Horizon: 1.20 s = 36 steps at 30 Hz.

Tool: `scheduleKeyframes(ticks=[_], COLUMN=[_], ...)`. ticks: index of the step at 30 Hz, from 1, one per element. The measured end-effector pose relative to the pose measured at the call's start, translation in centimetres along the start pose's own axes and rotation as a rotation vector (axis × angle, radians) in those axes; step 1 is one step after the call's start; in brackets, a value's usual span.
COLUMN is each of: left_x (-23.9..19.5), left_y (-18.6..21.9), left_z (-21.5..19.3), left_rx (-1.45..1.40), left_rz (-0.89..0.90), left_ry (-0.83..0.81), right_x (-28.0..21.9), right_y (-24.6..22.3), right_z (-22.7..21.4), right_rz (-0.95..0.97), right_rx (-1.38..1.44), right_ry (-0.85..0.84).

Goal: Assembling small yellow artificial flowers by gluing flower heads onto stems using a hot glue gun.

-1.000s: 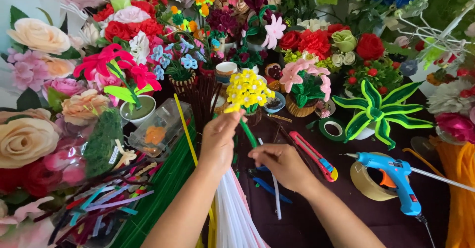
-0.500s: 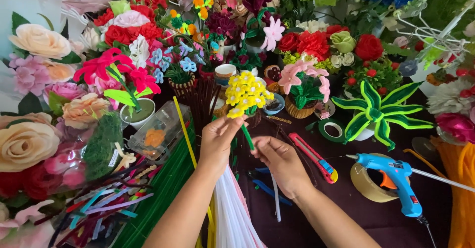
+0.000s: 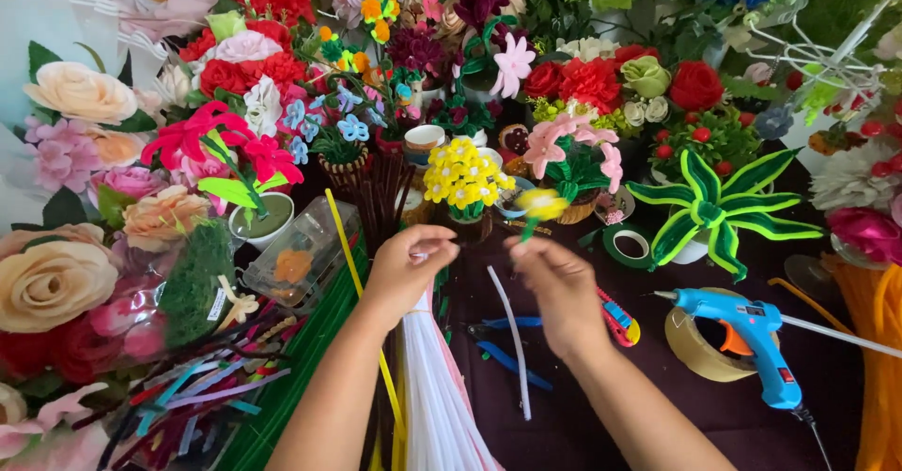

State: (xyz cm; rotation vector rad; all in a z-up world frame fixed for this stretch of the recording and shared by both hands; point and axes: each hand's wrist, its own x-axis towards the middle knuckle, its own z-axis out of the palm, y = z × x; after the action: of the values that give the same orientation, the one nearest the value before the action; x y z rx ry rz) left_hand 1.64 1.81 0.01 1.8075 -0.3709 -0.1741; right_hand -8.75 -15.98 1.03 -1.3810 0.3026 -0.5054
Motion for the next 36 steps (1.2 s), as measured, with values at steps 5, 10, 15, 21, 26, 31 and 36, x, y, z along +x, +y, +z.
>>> scheduleKeyframes(ticks=[5, 10, 15, 21, 26, 31, 36], left_x=[0.7, 3.4, 5.2, 8.1, 6.5, 7.5, 6.2], left_y=[1.2, -0.5, -0.3, -4.2, -3.3, -5.7, -4.0], left_z=[2.3, 5.7, 8.2, 7.7, 4.9, 4.2, 4.2], left_rx=[0.179, 0.186, 0.323, 0.293, 0.119, -0.011, 0.019], left_rz=[-0.101, 0.009, -0.09, -0.06, 0.025, -0.099, 0.019], left_ry=[0.015, 0.182, 0.317, 0.241, 0.081, -0.024, -0.077], right_x=[0.1, 0.4, 0.7, 1.7, 1.7, 2.6, 3.1], right_y=[-1.1, -0.4, -0.3, 0.3, 0.0, 1.2, 1.7], right_z=[0.0, -0.5, -0.6, -1.5, -1.5, -1.8, -2.3], right_rz=[-0.1, -0.189, -0.25, -0.259, -0.26, -0.266, -0.269], right_rx=[0.062, 0.075, 0.058, 0.095, 0.088, 0.081, 0.064], right_ry=[0.113, 0.146, 0.138, 0.144, 0.173, 0.167, 0.139])
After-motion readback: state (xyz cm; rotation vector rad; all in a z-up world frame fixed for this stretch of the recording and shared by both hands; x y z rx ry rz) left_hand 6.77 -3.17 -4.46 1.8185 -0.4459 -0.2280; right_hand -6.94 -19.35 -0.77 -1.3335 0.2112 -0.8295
